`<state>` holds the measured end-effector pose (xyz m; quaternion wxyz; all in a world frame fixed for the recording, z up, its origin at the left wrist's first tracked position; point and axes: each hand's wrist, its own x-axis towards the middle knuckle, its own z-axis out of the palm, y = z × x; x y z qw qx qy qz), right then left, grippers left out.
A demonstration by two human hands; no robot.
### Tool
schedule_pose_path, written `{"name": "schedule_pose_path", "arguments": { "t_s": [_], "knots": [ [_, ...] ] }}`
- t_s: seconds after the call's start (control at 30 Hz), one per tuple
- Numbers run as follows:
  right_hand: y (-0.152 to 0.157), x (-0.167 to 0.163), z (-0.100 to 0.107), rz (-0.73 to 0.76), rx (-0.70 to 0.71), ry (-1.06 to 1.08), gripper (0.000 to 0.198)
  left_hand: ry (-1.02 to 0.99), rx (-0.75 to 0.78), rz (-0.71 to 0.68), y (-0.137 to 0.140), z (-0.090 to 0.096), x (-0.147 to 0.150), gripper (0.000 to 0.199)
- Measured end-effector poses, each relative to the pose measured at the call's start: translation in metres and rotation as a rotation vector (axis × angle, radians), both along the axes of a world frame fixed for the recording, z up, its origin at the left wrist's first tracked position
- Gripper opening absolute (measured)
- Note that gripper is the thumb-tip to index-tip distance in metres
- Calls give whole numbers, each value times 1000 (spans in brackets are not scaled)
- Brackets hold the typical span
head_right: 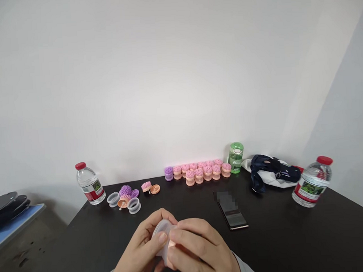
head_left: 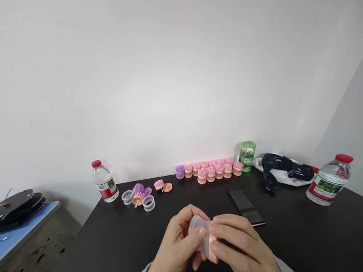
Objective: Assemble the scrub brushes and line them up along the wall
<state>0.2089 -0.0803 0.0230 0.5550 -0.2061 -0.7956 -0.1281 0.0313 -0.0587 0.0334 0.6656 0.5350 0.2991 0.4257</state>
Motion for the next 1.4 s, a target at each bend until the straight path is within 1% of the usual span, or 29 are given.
{"name": "schedule_pose_path", "arguments": {
  "t_s": [0.07,0.13,0.17,0.2,0.23,0.27,0.33,0.4,0.43,0.5,0.57,0.6,0.67,0.7,0.73,0.77,0.87,0.9,0.93,0.97,1.07,1.23,1.33,1.4],
  "knots": [
    [-4,1,-1,-54,63,-27,25,50,49,-32,1,7,1,50],
    [-5,-1,-5,-159,82,27,24,77,102,-30,0,10,4,50],
    [-4,-4,-7,-227,81,89,24,82,140,-4,-1,11,5,49],
    [-3,-6,-10,-292,66,159,28,82,192,43,-2,11,8,47],
    [-1,-9,-11,-337,30,218,36,74,253,104,-3,10,10,44],
    [1,-11,-11,-349,-31,249,45,57,308,168,-5,10,13,42],
    [6,-13,-8,-298,-222,232,60,-2,363,249,-7,9,16,36],
    [11,-14,-3,-211,-418,209,71,-70,335,249,-9,10,16,32],
    [12,-14,-1,-178,-468,218,75,-99,315,241,-8,10,15,31],
    [15,-13,3,-152,-478,237,80,-126,312,262,-7,11,12,28],
    [17,-11,6,-155,-446,219,76,-124,319,319,-5,11,9,30],
    [18,-10,7,-151,-429,193,69,-117,312,345,-4,10,8,33],
    [20,-7,11,-118,-410,139,49,-106,274,377,-1,10,8,40],
    [21,-5,13,-101,-405,123,42,-109,251,380,0,10,8,43],
    [23,-3,14,-98,-400,115,40,-115,230,377,2,10,8,44],
    [24,-1,15,-111,-395,115,43,-124,213,369,4,10,8,45],
    [29,3,13,-185,-399,146,73,-127,190,349,11,9,6,45],
    [31,4,12,-196,-411,146,81,-111,193,342,13,8,5,45],
    [31,5,11,-192,-430,137,82,-90,204,334,15,7,4,44],
    [32,6,10,-177,-453,122,79,-71,218,327,17,5,2,44],
    [31,7,11,-106,-516,90,59,-52,258,325,19,1,-1,43],
    [30,7,10,-44,-621,106,50,12,341,288,26,-8,-1,40],
    [39,8,0,6,-748,66,44,80,451,320,37,-19,-3,39],
    [52,7,-11,39,-873,6,47,218,536,356,41,-29,-9,35]
  ]
}}
